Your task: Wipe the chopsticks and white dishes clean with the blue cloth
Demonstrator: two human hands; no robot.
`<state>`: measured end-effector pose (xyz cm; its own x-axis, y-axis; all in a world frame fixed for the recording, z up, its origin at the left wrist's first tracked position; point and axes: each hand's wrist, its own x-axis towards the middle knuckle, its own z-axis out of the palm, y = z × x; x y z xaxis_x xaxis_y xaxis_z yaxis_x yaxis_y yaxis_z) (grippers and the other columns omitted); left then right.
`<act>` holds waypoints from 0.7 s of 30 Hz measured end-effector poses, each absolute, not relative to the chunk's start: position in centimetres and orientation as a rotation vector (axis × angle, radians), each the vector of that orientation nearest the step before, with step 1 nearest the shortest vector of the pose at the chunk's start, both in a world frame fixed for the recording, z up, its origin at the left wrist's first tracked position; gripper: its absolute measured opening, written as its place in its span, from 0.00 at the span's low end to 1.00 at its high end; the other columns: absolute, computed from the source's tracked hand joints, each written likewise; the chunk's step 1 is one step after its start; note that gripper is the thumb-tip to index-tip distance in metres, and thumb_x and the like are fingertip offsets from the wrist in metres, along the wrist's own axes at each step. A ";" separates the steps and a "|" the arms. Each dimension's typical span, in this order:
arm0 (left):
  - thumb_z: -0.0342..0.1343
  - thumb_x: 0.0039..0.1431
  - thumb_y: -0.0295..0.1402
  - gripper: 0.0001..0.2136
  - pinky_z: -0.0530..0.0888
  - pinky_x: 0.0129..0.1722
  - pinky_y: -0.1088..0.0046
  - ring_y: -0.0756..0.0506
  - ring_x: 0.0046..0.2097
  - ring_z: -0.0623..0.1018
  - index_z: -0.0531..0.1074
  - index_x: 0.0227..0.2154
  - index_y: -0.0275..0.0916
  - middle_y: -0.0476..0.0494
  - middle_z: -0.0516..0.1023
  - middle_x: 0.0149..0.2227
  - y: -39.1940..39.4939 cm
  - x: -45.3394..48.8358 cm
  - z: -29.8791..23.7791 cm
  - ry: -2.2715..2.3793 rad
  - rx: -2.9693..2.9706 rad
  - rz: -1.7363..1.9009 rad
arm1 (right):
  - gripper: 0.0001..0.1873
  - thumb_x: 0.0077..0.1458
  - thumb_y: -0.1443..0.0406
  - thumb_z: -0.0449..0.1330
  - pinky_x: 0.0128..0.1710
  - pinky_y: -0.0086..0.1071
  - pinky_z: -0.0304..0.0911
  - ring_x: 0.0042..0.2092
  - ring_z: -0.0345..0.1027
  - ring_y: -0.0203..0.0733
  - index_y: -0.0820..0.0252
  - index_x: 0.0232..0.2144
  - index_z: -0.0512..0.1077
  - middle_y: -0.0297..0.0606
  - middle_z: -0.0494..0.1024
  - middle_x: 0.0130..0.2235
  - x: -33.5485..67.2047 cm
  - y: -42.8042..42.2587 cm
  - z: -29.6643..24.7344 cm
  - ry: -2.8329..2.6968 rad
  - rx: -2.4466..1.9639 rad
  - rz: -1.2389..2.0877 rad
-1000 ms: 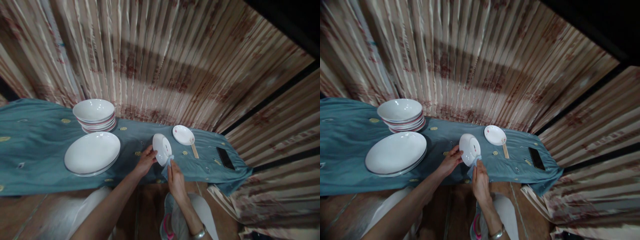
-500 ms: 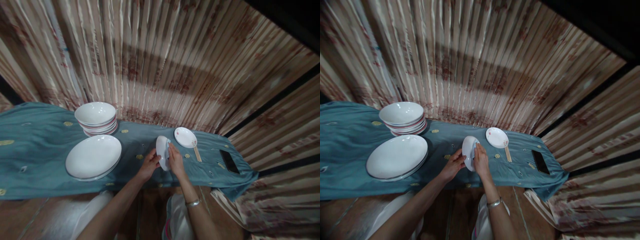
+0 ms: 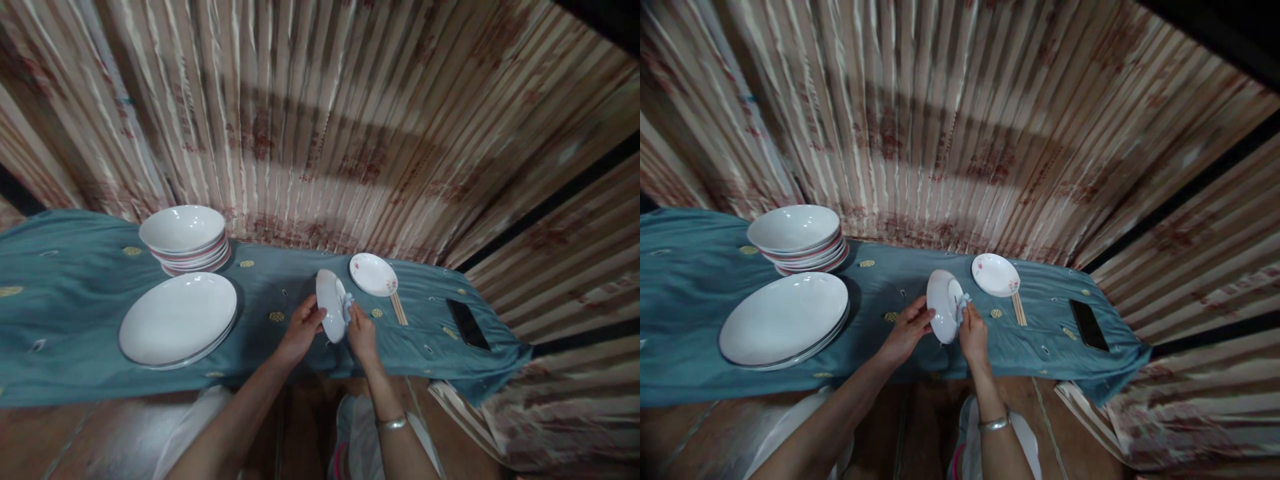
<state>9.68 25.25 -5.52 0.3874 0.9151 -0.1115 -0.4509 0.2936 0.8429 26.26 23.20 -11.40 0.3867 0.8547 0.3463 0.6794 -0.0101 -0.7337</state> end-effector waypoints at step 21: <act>0.50 0.53 0.20 0.19 0.69 0.57 0.60 0.41 0.52 0.77 0.79 0.43 0.44 0.41 0.79 0.50 23.5 9.0 -8.6 0.811 2.105 0.759 | 0.24 0.46 0.44 0.58 0.34 0.33 0.66 0.33 0.72 0.45 0.59 0.26 0.74 0.38 0.79 0.27 27.7 20.7 -8.1 -0.869 -1.489 1.087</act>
